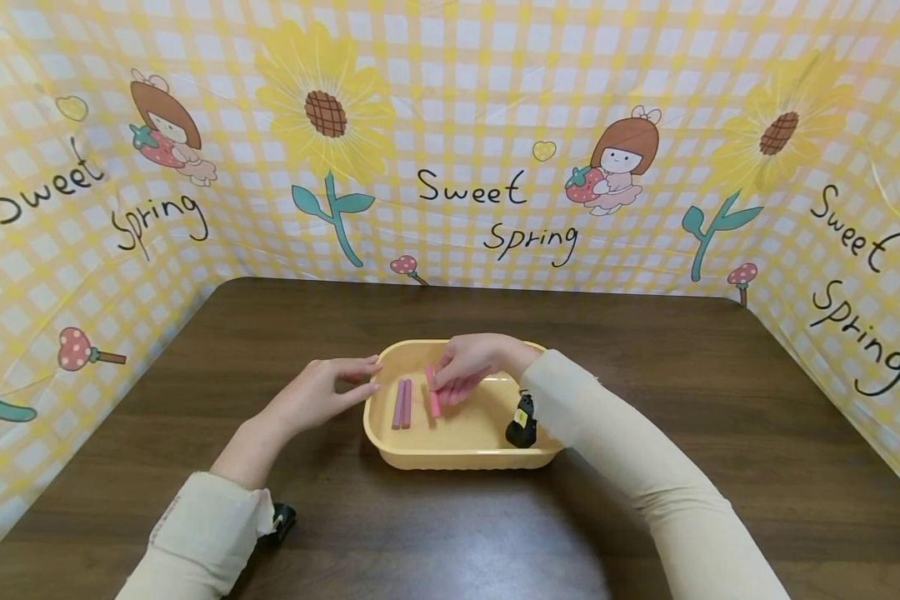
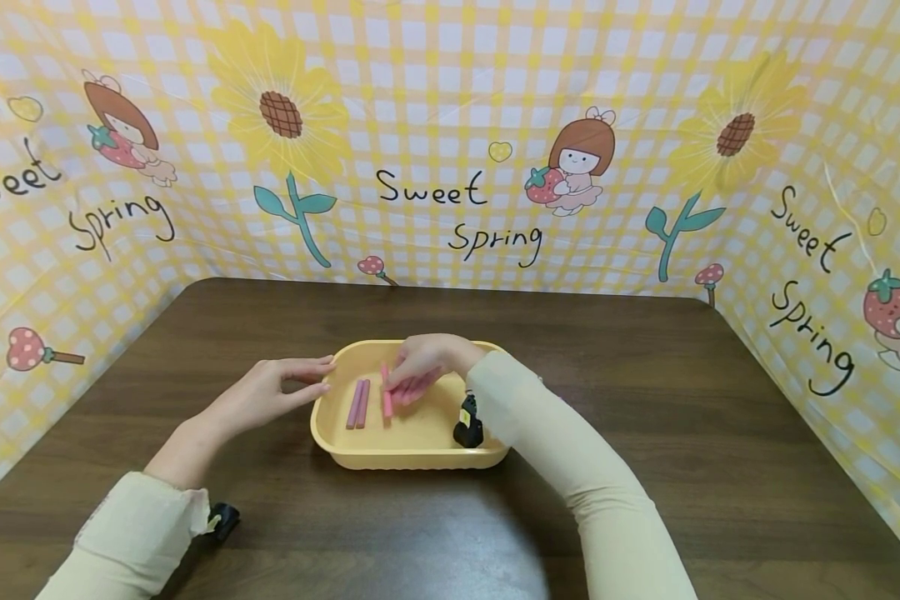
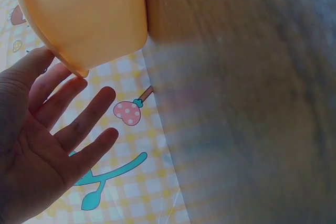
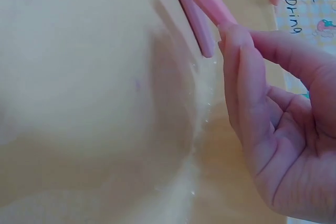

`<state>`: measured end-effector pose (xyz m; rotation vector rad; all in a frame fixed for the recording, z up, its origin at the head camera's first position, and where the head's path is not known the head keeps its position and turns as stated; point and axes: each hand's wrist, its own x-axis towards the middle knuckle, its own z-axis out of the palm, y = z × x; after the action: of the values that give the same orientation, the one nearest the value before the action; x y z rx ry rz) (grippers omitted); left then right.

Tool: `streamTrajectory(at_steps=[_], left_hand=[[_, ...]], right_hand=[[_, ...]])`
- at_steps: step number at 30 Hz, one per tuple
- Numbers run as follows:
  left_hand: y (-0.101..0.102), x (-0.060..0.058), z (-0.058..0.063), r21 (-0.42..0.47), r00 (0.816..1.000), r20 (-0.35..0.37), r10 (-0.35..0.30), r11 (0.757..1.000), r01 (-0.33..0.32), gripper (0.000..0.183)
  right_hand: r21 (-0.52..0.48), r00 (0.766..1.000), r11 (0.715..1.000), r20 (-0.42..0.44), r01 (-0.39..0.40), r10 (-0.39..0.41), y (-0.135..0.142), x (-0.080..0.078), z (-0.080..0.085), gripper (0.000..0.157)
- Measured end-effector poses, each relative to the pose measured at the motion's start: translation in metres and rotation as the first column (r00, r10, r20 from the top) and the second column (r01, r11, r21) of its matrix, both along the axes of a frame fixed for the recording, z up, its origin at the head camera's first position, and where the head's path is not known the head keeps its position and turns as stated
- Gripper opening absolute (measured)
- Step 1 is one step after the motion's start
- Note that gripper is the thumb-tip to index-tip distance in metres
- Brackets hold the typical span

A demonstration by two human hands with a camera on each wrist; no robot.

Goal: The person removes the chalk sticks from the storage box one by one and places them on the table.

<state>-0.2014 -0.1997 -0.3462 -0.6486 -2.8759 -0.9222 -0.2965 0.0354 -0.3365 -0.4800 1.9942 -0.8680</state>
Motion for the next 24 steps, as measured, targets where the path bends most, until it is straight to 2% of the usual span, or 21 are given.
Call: streamTrajectory(at_steps=[14, 24], left_hand=[[0.0, 0.0, 0.001, 0.002, 1.0, 0.005, -0.005, 1.0, 0.005, 0.039], [0.0, 0.0, 0.0, 0.002, 1.0, 0.012, 0.001, 1.0, -0.001, 0.039]], right_hand=[[-0.031, 0.998, 0.998, -0.029, -0.057, 0.056, 0.02, -0.001, 0.013, 0.014], [-0.107, 0.999, 0.993, 0.016, -0.048, 0.05, 0.035, 0.001, 0.021, 0.015]])
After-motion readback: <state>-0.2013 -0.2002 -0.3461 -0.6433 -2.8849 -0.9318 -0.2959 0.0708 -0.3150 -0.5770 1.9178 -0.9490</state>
